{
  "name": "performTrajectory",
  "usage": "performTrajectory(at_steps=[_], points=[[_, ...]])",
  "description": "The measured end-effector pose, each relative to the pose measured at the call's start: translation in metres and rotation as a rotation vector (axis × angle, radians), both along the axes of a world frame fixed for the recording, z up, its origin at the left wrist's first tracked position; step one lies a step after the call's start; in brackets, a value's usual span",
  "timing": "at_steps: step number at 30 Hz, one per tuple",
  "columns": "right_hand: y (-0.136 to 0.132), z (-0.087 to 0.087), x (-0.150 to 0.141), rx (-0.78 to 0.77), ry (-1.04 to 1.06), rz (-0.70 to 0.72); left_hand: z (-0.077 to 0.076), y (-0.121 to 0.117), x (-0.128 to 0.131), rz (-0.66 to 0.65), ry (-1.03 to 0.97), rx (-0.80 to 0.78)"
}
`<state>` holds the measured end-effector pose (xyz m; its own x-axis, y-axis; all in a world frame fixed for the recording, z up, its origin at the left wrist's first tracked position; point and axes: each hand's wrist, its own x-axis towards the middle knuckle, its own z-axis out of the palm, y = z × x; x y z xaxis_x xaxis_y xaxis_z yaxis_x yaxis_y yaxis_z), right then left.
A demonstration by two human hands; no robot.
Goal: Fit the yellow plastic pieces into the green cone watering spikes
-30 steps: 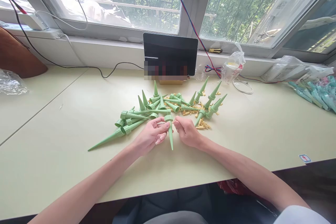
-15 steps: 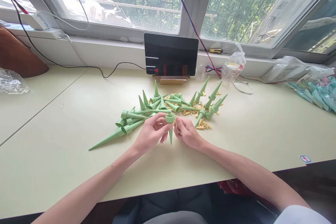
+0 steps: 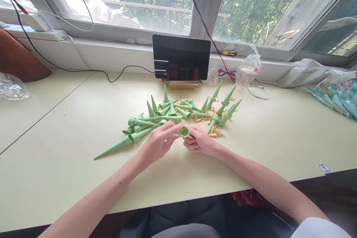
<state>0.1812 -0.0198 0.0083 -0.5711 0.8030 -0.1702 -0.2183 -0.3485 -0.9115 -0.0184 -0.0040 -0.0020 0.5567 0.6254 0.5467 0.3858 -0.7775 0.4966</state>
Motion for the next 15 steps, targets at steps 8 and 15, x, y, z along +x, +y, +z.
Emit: performTrajectory(at_steps=[8,15], points=[[0.001,-0.0042,-0.0008,0.0,0.02,-0.01,0.0045,-0.0039,0.0047,0.077,-0.007,0.022],[-0.0005,-0.0056,-0.0019,0.061,-0.014,-0.049,0.006,-0.0064,0.0081,0.106,-0.052,0.025]])
